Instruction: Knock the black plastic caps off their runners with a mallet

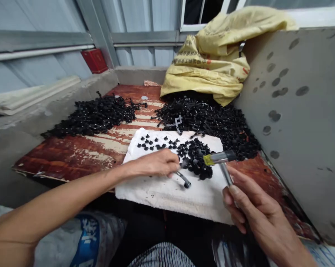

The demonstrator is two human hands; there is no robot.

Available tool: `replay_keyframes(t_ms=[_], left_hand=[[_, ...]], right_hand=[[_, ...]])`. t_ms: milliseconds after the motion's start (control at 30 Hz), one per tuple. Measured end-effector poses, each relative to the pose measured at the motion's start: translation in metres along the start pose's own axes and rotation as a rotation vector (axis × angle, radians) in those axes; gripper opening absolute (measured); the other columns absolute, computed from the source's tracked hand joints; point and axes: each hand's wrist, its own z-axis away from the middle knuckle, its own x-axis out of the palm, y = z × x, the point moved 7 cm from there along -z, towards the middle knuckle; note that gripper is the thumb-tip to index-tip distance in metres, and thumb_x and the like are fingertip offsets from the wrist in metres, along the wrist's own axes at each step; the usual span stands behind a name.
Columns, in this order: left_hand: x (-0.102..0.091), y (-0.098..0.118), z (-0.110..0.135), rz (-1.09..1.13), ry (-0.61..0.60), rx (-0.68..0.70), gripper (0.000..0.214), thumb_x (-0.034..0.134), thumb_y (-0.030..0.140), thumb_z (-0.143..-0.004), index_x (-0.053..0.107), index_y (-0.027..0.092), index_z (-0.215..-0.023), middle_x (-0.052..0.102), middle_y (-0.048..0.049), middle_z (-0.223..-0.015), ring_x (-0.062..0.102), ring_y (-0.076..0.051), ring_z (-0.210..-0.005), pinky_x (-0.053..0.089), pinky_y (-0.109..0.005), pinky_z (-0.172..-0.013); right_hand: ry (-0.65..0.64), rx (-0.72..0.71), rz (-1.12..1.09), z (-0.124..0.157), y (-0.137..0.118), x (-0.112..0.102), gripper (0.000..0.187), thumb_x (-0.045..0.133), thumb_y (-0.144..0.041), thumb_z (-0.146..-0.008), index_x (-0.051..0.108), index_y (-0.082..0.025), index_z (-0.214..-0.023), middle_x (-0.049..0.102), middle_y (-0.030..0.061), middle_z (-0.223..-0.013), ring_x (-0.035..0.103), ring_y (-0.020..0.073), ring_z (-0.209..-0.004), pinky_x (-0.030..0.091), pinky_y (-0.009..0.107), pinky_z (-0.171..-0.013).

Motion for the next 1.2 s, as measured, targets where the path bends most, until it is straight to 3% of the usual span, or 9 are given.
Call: replay_keyframes(t_ms=[200,267,367,500,633,800,900,1067,1200], left_hand=[[-0.192,-0.006,0.056,-0.447,0.883,-0.248,0.014,0.064,0.026,-0.078,0.062,0.015,-0.07,0.055,0.0009,-0.061,0.047,-0.012,-0.057,0.032,-0.023,-0.055],[-0.225,-0.001,0.067,-0.616,1.125,-0.304,0.018,0.06,0.027,-0.082,0.064,0.012,-0.09,0.06,-0.0042,-0.083,0.051,-0.017,-0.078,0.037,-0.025,-0.069],[-0.212,0.0,0.04,-0.747,1.137,-0.279,0.022,0.055,0.023,-0.085,0.062,0.013,-0.102,0.059,-0.0092,-0.103,0.052,-0.023,-0.098,0.041,-0.031,-0.082],[-0.115,0.01,-0.047,-1.039,0.559,0.125,0.032,0.048,0.019,-0.088,0.06,0.017,-0.117,0.057,-0.0115,-0.117,0.052,-0.025,-0.106,0.044,-0.035,-0.086],[-0.071,0.01,-0.089,-1.204,0.432,0.247,0.037,0.041,0.006,-0.086,0.062,0.019,-0.114,0.055,-0.0143,-0.119,0.051,-0.027,-0.105,0.043,-0.039,-0.08],[-0.071,0.005,-0.103,-1.191,0.416,0.298,0.033,0.04,0.005,-0.087,0.064,0.017,-0.107,0.056,-0.0155,-0.116,0.054,-0.027,-0.101,0.044,-0.038,-0.075],[-0.082,0.009,-0.099,-1.054,0.536,0.283,0.031,0.037,0.008,-0.091,0.063,0.017,-0.104,0.057,-0.0138,-0.115,0.057,-0.023,-0.094,0.045,-0.034,-0.071],[-0.119,0.02,-0.07,-0.478,0.832,0.289,0.013,0.044,0.018,-0.093,0.057,0.017,-0.088,0.061,-0.0041,-0.085,0.059,-0.014,-0.078,0.045,-0.025,-0.069],[-0.121,0.008,-0.042,0.105,0.696,0.191,0.006,0.05,0.016,-0.09,0.054,0.017,-0.086,0.055,0.0038,-0.061,0.054,-0.008,-0.05,0.039,-0.018,-0.048]], right_hand=[[0.167,0.278,-0.503,-0.006,0.016,0.008,0.055,0.081,-0.042,-0.071,0.057,-0.031,-0.12,0.052,-0.0078,-0.06,0.035,0.0053,-0.04,0.031,0.014,-0.033],[0.188,0.303,-0.521,-0.007,0.019,0.009,0.054,0.081,-0.041,-0.072,0.057,-0.03,-0.119,0.051,-0.0078,-0.061,0.034,0.0046,-0.04,0.03,0.013,-0.033],[0.18,0.343,-0.519,-0.009,0.025,0.008,0.063,0.083,-0.046,-0.068,0.055,-0.03,-0.122,0.05,-0.0082,-0.06,0.032,0.0051,-0.04,0.03,0.014,-0.031],[0.178,0.373,-0.476,-0.01,0.031,0.005,0.069,0.082,-0.053,-0.067,0.053,-0.029,-0.125,0.05,-0.008,-0.059,0.032,0.0056,-0.041,0.031,0.015,-0.03],[0.178,0.365,-0.45,-0.01,0.032,0.005,0.072,0.081,-0.053,-0.068,0.051,-0.029,-0.128,0.051,-0.0078,-0.059,0.031,0.0054,-0.041,0.031,0.015,-0.031],[0.184,0.322,-0.437,-0.009,0.027,0.01,0.073,0.081,-0.05,-0.069,0.049,-0.028,-0.132,0.051,-0.0086,-0.058,0.031,0.0047,-0.04,0.031,0.014,-0.032],[0.203,0.288,-0.428,-0.007,0.022,0.01,0.068,0.081,-0.048,-0.071,0.052,-0.029,-0.129,0.05,-0.0092,-0.058,0.032,0.0043,-0.039,0.03,0.013,-0.032],[0.187,0.254,-0.422,-0.005,0.017,0.013,0.064,0.081,-0.045,-0.072,0.053,-0.028,-0.127,0.049,-0.0092,-0.056,0.033,0.0048,-0.039,0.03,0.013,-0.032],[0.177,0.234,-0.42,-0.007,0.021,0.013,0.06,0.08,-0.044,-0.073,0.053,-0.028,-0.125,0.05,-0.0089,-0.057,0.033,0.0047,-0.037,0.03,0.013,-0.032]])
